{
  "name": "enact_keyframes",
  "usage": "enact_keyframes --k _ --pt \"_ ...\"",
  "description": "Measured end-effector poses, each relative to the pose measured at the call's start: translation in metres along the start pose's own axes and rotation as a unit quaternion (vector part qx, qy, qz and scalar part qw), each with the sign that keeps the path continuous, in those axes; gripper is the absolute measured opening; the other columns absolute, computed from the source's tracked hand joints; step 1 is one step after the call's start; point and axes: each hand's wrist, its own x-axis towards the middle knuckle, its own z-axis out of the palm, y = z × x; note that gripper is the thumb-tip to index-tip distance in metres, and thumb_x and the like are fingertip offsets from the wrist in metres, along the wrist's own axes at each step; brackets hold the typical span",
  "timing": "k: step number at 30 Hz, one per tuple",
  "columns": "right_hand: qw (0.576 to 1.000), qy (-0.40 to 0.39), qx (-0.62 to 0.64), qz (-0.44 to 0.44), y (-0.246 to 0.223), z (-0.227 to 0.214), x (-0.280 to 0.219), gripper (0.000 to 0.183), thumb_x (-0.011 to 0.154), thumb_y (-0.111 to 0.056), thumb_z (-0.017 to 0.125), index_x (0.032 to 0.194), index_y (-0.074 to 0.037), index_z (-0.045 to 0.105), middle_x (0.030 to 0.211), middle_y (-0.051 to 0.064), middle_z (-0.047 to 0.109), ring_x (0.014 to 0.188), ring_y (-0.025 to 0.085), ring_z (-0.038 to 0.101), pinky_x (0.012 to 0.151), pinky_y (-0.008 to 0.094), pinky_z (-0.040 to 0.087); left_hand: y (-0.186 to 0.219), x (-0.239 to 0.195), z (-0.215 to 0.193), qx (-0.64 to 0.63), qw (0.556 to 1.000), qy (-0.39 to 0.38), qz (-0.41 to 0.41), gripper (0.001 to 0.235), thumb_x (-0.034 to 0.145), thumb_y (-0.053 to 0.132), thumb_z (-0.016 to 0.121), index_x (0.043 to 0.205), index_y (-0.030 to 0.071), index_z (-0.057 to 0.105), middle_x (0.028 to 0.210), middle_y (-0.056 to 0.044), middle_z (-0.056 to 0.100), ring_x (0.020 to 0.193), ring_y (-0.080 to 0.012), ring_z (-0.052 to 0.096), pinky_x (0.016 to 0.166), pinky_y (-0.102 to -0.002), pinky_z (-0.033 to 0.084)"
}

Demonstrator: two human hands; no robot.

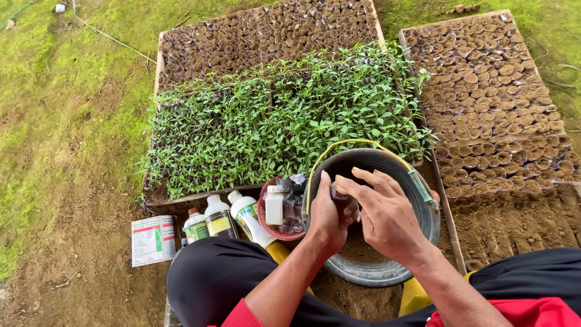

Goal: Filling small seedling tray cells with soil from a bucket by hand

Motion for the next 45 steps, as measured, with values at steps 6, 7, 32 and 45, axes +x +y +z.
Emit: enact_keyframes --k 6,7,32,45 --pt "0.999 0.031 0.032 0.020 -0.001 -0.013 0.006 0.058 0.086 0.012 0.049 0.136 -0.012 0.067 0.107 -0.001 0.079 0.123 0.025 0.066 0.107 0.042 0.046 0.005 -0.002 0.006 -0.016 0.999 -0.032 0.000 0.068 0.110 0.063 0.035 0.084 0.006 0.063 0.045 -0.009 0.032 0.038 -0.0222 0.035 0.054 -0.040 0.044" --pt "0.999 0.031 0.031 0.020 -0.002 -0.011 0.005 0.058 0.086 0.012 0.049 0.136 -0.012 0.067 0.107 -0.001 0.079 0.123 0.025 0.066 0.107 0.042 0.046 0.006 -0.003 0.006 -0.016 0.999 -0.032 0.000 0.068 0.110 0.063 0.035 0.084 0.006 0.063 0.045 -0.009 0.032 0.038 -0.0222 0.035 0.054 -0.040 0.044" --pt "0.887 -0.412 -0.007 0.209 0.059 0.119 -0.114 0.026 0.092 -0.018 0.051 0.107 -0.007 0.068 0.107 0.018 0.071 0.105 0.040 0.069 0.090 0.051 0.058 0.025 -0.006 0.002 -0.054 0.996 -0.039 0.060 0.072 0.108 0.065 0.033 0.087 0.004 0.067 0.043 -0.009 0.032 0.038 -0.0245 0.042 0.055 -0.038 0.046" --pt "0.762 -0.520 -0.232 0.309 0.105 0.118 -0.148 0.050 0.100 -0.045 0.049 0.122 -0.003 0.064 0.100 0.023 0.076 0.098 0.042 0.076 0.078 0.057 0.060 0.030 -0.009 0.004 -0.056 0.997 -0.035 0.041 0.073 0.108 0.064 0.034 0.090 0.002 0.067 0.045 -0.009 0.036 0.039 -0.0235 0.046 0.058 -0.037 0.048"
